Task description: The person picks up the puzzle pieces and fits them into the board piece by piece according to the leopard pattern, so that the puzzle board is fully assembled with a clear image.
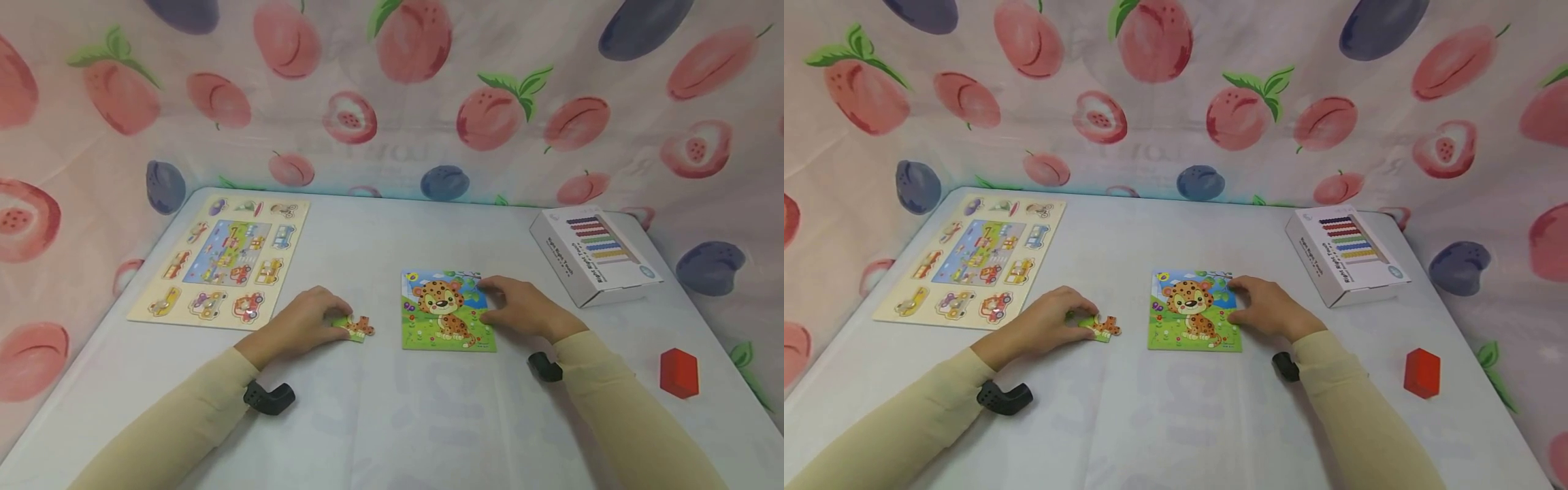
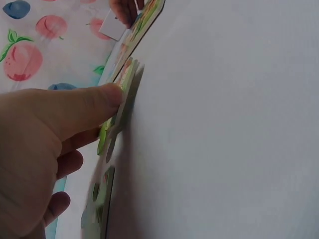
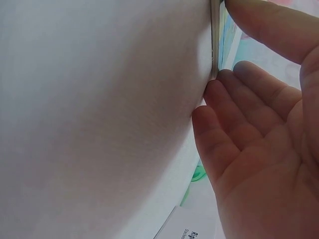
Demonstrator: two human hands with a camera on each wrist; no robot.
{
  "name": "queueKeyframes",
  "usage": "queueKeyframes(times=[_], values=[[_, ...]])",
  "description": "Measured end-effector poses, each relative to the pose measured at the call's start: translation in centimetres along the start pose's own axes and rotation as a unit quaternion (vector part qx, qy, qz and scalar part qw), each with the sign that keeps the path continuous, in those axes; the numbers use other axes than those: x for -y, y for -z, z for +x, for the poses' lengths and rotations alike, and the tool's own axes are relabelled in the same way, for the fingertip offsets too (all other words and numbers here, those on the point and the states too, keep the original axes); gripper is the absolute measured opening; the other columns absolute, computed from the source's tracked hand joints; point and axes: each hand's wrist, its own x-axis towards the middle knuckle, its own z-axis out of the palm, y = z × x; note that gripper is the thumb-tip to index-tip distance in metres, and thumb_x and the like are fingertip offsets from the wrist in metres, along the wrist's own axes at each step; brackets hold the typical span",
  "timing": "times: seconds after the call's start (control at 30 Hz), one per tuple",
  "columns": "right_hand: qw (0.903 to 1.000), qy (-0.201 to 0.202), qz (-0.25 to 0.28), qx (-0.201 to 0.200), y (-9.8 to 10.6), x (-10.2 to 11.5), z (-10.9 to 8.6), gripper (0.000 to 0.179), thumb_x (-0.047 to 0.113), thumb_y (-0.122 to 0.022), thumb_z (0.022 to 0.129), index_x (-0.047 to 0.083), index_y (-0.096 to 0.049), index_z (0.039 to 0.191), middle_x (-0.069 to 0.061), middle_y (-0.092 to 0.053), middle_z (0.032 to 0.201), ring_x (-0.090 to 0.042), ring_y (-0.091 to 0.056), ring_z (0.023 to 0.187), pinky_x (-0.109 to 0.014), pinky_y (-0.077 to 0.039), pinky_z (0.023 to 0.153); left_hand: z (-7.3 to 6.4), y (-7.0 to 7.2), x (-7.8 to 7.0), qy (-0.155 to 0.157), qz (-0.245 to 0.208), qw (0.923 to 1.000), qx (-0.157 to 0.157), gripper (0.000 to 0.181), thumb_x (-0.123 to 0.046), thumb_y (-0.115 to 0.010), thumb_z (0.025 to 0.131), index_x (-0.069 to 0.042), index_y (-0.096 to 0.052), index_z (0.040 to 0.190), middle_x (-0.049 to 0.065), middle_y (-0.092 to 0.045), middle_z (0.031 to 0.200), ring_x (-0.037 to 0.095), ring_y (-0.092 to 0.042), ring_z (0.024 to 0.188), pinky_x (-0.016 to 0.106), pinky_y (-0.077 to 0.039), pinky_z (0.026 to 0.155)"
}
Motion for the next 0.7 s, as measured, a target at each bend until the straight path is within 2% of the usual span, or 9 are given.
queueKeyframes(times=[0.13, 0.37, 0.7], values=[[1.0000, -0.002, 0.000, 0.001, 0.0, 0.0, 0.0, 0.067, 0.024, -0.076, 0.089, 0.004, -0.048, 0.146, -0.021, -0.041, 0.153, -0.044, -0.032, 0.141, -0.060, -0.026, 0.112, 0.3, -0.3, -0.7, -0.017, -0.010, 0.9998, -0.001, 0.033, -0.028, -0.083, 0.084, -0.013, -0.073, 0.111, -0.001, -0.065, 0.111, 0.022, -0.057, 0.111, 0.043, -0.046, 0.096], [1.0000, -0.005, 0.001, 0.002, 0.0, 0.0, 0.0, 0.067, 0.025, -0.076, 0.089, 0.004, -0.048, 0.146, -0.021, -0.041, 0.153, -0.044, -0.031, 0.142, -0.060, -0.026, 0.112, 1.3, -1.2, -2.2, -0.021, -0.002, 0.9998, -0.002, 0.033, -0.030, -0.084, 0.083, -0.014, -0.074, 0.110, -0.002, -0.065, 0.110, 0.018, -0.056, 0.109, 0.040, -0.046, 0.094], [1.0000, -0.002, 0.001, 0.001, 0.0, 0.0, 0.1, 0.067, 0.025, -0.076, 0.088, 0.004, -0.048, 0.146, -0.020, -0.041, 0.153, -0.044, -0.031, 0.142, -0.060, -0.025, 0.113, 3.0, -2.7, -4.4, -0.067, 0.018, 0.9975, -0.006, 0.033, -0.031, -0.083, 0.082, -0.012, -0.074, 0.108, -0.003, -0.069, 0.105, 0.017, -0.057, 0.104, 0.040, -0.043, 0.094]])
